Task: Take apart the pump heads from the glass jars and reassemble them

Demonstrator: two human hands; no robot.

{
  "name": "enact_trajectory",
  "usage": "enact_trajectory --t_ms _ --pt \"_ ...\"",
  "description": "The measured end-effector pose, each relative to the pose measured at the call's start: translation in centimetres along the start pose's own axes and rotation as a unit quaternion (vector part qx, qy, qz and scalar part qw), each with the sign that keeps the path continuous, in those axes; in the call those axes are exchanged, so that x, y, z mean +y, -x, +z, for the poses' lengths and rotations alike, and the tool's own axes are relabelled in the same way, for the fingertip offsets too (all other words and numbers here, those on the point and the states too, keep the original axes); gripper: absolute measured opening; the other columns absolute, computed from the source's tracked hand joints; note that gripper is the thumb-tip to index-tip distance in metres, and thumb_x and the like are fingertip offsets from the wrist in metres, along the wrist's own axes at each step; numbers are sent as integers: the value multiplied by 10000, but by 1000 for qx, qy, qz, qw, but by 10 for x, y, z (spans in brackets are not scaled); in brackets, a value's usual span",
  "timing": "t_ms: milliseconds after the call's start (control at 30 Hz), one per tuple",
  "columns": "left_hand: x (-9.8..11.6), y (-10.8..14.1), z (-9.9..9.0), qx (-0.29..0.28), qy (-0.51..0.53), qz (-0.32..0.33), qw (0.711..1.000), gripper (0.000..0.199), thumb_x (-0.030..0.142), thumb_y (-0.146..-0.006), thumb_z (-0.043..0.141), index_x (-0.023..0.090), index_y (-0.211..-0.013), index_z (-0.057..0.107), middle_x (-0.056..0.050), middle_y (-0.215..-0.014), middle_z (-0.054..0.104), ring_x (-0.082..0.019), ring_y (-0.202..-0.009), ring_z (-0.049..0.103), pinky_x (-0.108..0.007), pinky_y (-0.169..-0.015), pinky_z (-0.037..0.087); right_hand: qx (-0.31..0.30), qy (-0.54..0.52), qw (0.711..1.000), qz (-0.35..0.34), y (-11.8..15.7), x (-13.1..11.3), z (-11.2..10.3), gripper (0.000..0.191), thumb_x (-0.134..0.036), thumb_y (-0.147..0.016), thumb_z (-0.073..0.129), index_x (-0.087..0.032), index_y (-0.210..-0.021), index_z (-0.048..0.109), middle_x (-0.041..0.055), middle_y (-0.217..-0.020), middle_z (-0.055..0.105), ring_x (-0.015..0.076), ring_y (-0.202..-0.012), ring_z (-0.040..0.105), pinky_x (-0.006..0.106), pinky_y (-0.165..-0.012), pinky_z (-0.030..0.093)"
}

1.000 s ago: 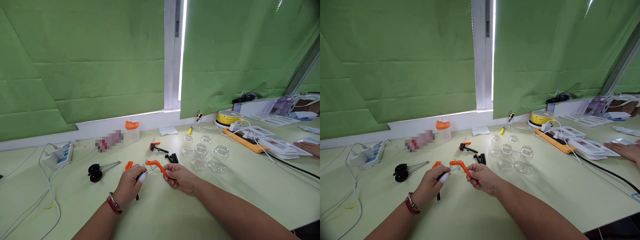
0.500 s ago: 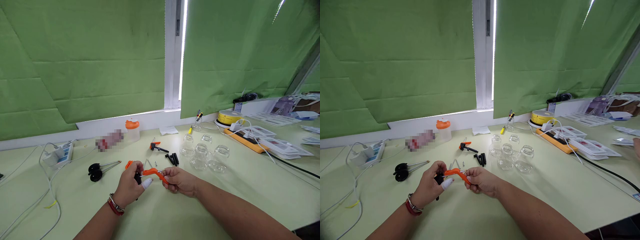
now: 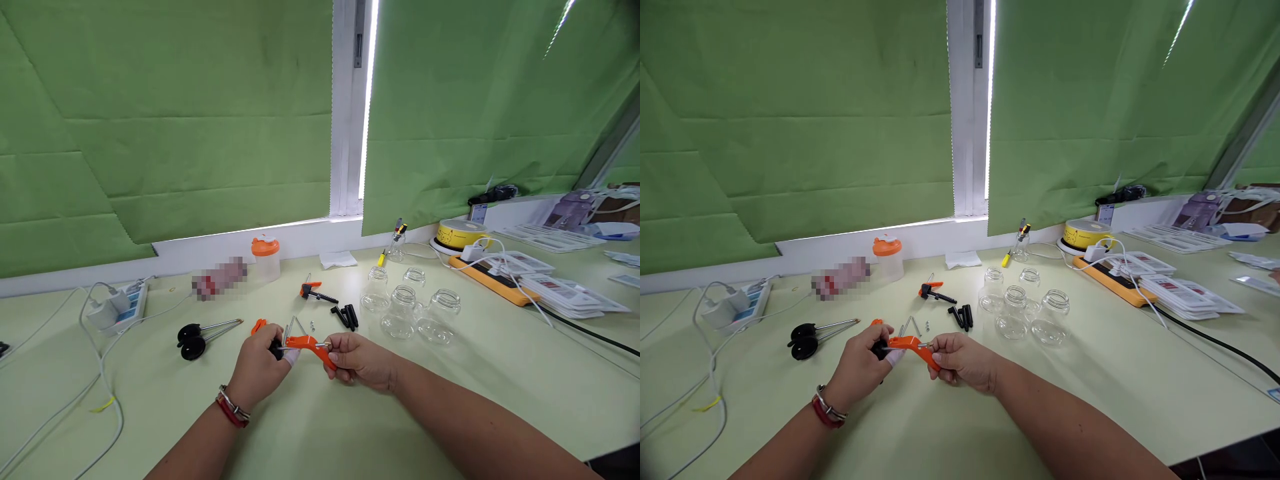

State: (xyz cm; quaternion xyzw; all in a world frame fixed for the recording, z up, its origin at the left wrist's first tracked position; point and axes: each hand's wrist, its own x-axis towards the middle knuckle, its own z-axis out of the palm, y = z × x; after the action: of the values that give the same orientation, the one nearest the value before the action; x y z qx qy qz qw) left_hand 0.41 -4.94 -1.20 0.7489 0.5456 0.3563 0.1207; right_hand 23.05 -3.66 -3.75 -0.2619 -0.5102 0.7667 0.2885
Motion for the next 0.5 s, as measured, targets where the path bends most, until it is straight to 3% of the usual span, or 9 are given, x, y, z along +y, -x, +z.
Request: enact_trajectory --t_ms 67,133,333,500 --pt "1 1 1 -19 20 -36 999 219 303 -670 642 217 -677 440 47 -575 461 -133 -520 414 -244 -490 348 6 1 1000 0 0 -1 0 255 -340 -762 679 -157 -815 509 19 -673 630 47 -450 382 209 -474 224" --pt "4 1 2 -36 55 -54 996 245 285 -646 664 217 -675 431 61 -572 425 -116 -510 377 -226 -474 319 7 7 1000 2 0 -1 1 257 -340 -758 682 -153 -819 517 19 -668 627 47 -448 381 210 -470 221" --pt "8 -1 0 -106 151 -44 982 280 277 -631 705 209 -779 476 43 -697 456 -116 -591 416 -227 -529 370 16 16 1000 -6 0 3 -1 253 -346 -757 685 -153 -824 535 9 -645 612 53 -452 388 214 -463 228" --pt "4 -2 2 -126 183 -21 975 382 285 -593 764 211 -869 511 -12 -858 535 -154 -720 500 -272 -638 444 26 18 999 -9 1 3 -3 278 -371 -745 693 -161 -803 522 5 -643 607 58 -465 397 215 -468 244"
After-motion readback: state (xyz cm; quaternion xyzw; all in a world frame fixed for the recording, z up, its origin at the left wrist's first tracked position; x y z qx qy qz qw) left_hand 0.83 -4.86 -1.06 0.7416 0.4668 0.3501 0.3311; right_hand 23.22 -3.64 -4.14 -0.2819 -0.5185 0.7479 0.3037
